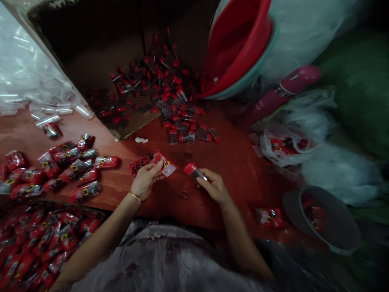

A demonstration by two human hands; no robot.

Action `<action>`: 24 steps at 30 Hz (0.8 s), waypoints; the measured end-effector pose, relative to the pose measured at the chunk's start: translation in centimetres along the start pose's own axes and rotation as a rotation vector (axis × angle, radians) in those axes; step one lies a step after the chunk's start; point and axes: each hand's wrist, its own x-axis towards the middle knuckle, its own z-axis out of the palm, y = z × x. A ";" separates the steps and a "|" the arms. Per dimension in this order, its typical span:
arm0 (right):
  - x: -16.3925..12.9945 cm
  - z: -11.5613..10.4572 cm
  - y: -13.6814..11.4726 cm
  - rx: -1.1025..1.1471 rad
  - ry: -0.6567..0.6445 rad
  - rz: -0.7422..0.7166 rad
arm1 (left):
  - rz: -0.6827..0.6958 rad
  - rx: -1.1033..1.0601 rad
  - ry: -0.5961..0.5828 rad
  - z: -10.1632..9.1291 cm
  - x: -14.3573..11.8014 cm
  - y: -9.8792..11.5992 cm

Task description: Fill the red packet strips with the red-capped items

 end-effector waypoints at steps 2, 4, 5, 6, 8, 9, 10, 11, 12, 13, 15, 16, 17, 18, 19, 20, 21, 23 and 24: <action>-1.3 0.6 -1.0 0.254 -0.056 0.118 | 0.062 0.022 0.023 0.2 0.0 -0.2; -1.8 1.3 -1.9 0.397 -0.091 0.205 | 0.121 0.050 0.023 0.5 0.0 -0.4; -1.8 1.7 -2.2 0.424 -0.106 0.234 | 0.149 0.065 0.013 0.6 -0.1 -0.5; -1.7 2.0 -2.5 0.432 -0.120 0.251 | 0.174 0.084 -0.002 0.6 -0.2 -0.6; -1.3 2.5 -2.9 0.426 -0.132 0.261 | 0.213 0.123 -0.034 0.6 -0.4 -0.6; -1.1 2.7 -2.9 0.423 -0.135 0.263 | 0.230 0.139 -0.044 0.5 -0.6 -0.5; -0.9 2.9 -3.0 0.426 -0.134 0.266 | 0.244 0.153 -0.049 0.4 -0.7 -0.4; -0.7 3.1 -3.0 0.433 -0.130 0.266 | 0.256 0.163 -0.051 0.3 -0.8 -0.4; -0.6 3.3 -3.0 0.443 -0.128 0.267 | 0.265 0.166 -0.053 0.3 -0.9 -0.3; -0.6 3.5 -3.0 0.455 -0.123 0.270 | 0.271 0.162 -0.055 0.2 -1.0 -0.3; -0.6 4.0 -2.8 0.483 -0.107 0.286 | 0.262 0.122 -0.062 0.2 -1.1 -0.4; -0.7 4.3 -2.7 0.496 -0.095 0.296 | 0.246 0.087 -0.063 0.3 -1.1 -0.5; -0.7 4.6 -2.6 0.509 -0.083 0.306 | 0.225 0.048 -0.067 0.4 -1.1 -0.6; -0.8 4.8 -2.4 0.519 -0.069 0.310 | 0.204 0.012 -0.072 0.5 -1.1 -0.8; -0.9 5.1 -2.4 0.525 -0.056 0.308 | 0.187 -0.014 -0.077 0.7 -1.1 -1.0; -0.9 5.3 -2.3 0.527 -0.048 0.302 | 0.176 -0.029 -0.083 0.8 -1.1 -1.1; -0.9 5.4 -2.3 0.528 -0.041 0.296 | 0.169 -0.034 -0.093 0.9 -1.1 -1.3; -0.9 5.6 -2.5 0.524 -0.033 0.288 | 0.160 -0.035 -0.115 1.0 -1.2 -1.8; -0.9 5.7 -2.6 0.514 -0.033 0.284 | 0.159 -0.037 -0.118 1.0 -1.2 -2.0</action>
